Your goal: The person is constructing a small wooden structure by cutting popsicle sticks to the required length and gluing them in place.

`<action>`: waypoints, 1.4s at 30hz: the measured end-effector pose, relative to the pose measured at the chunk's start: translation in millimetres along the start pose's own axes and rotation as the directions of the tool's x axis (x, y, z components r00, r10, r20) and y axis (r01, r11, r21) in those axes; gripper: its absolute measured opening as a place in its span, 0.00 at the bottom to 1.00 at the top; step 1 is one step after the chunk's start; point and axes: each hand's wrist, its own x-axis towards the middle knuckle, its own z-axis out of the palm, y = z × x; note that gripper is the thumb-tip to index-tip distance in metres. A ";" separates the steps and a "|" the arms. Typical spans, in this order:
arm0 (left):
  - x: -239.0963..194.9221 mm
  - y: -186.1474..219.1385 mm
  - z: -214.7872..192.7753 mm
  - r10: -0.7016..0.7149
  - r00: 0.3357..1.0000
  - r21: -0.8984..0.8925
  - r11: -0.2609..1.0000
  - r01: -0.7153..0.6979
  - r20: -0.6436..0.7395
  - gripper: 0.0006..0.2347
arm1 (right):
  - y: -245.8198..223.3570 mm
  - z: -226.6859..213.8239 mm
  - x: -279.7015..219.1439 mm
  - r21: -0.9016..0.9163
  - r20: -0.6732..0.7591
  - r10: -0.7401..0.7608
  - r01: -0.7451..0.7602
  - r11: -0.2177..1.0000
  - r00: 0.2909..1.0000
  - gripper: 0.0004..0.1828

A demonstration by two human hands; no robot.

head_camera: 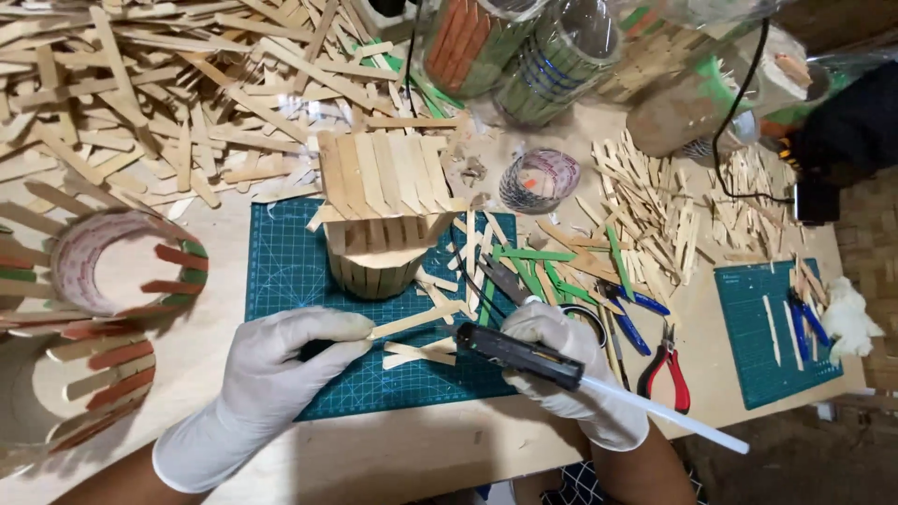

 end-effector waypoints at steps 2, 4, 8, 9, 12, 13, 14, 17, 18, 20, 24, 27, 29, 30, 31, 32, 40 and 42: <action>1.4 2.1 -1.3 -0.014 1.000 -0.008 1.000 0.014 -0.013 0.08 | -0.3 -3.4 -2.6 0.123 -0.037 0.073 -0.068 0.990 0.997 0.09; 3.9 1.3 -1.5 0.003 1.000 0.008 1.000 -0.003 -0.006 0.08 | 2.7 -5.3 -4.0 0.147 -0.051 0.085 -0.077 0.986 0.995 0.09; 3.2 -0.7 -4.1 -0.008 1.000 -0.011 1.000 0.009 0.013 0.08 | 3.4 5.5 -3.4 0.240 -0.044 0.123 -0.109 0.965 0.991 0.09; 5.6 2.1 -2.8 -0.012 1.000 0.001 1.000 0.012 0.004 0.08 | 4.7 6.8 -1.4 0.261 -0.038 0.129 -0.115 0.959 0.991 0.09; 9.4 8.0 1.3 -0.182 0.980 -0.094 0.980 0.174 -0.082 0.06 | 7.3 10.8 1.2 0.326 -0.022 0.152 -0.136 0.936 0.988 0.08; 9.5 7.7 1.6 -0.174 0.981 -0.106 0.981 0.165 -0.085 0.06 | 8.4 12.3 2.4 0.346 -0.019 0.158 -0.142 0.927 0.987 0.08; 8.7 7.4 0.1 -0.166 0.982 -0.111 0.982 0.155 -0.092 0.06 | 10.4 15.9 4.8 0.371 -0.013 0.159 -0.143 0.918 0.987 0.08; 5.6 -2.2 -1.8 -0.116 0.990 -0.069 0.992 0.110 -0.084 0.06 | 17.7 39.8 23.0 0.482 0.022 0.149 -0.141 0.865 0.989 0.08; 4.5 -4.3 -0.7 -0.119 0.987 -0.024 0.993 0.117 -0.106 0.06 | 25.1 55.6 28.1 0.526 0.035 0.133 -0.132 0.840 0.990 0.08; 5.6 -7.4 1.8 -0.091 0.991 -0.076 0.994 0.084 -0.096 0.06 | 32.1 83.2 39.1 0.604 0.063 0.116 -0.131 0.787 0.991 0.08; 4.0 0.4 3.1 -0.116 0.985 -0.119 0.988 0.101 -0.126 0.07 | 114.8 101.2 22.5 0.640 0.070 0.167 -0.173 0.749 0.983 0.08; 6.3 3.9 -0.3 -0.138 0.987 -0.139 0.982 0.127 -0.078 0.06 | 205.3 95.1 -50.7 0.627 0.055 0.250 -0.229 0.745 0.967 0.08; 5.5 3.8 -1.5 -0.167 0.983 -0.122 0.980 0.157 -0.071 0.06 | 212.0 80.4 -74.5 0.624 0.055 0.303 -0.270 0.734 0.951 0.08; 5.7 4.2 -1.3 -0.169 0.983 -0.135 0.978 0.159 -0.065 0.06 | 213.4 74.2 -82.2 0.623 0.056 0.324 -0.287 0.727 0.944 0.08; 5.9 4.7 -1.3 -0.174 0.983 -0.134 0.977 0.165 -0.060 0.06 | 214.3 68.2 -89.7 0.623 0.058 0.345 -0.304 0.721 0.937 0.08; 6.6 5.1 -2.1 -0.178 0.982 -0.131 0.977 0.170 -0.056 0.07 | 215.6 62.5 -95.6 0.623 0.059 0.364 -0.319 0.714 0.930 0.09; 5.2 7.2 -0.9 -0.252 0.966 -0.191 0.953 0.237 -0.055 0.09 | 212.7 36.5 -114.5 0.658 0.087 0.478 -0.411 0.631 0.874 0.09; 4.9 7.0 -1.5 -0.257 0.965 -0.197 0.950 0.243 -0.048 0.09 | 210.2 33.6 -116.3 0.672 0.098 0.502 -0.429 0.604 0.859 0.10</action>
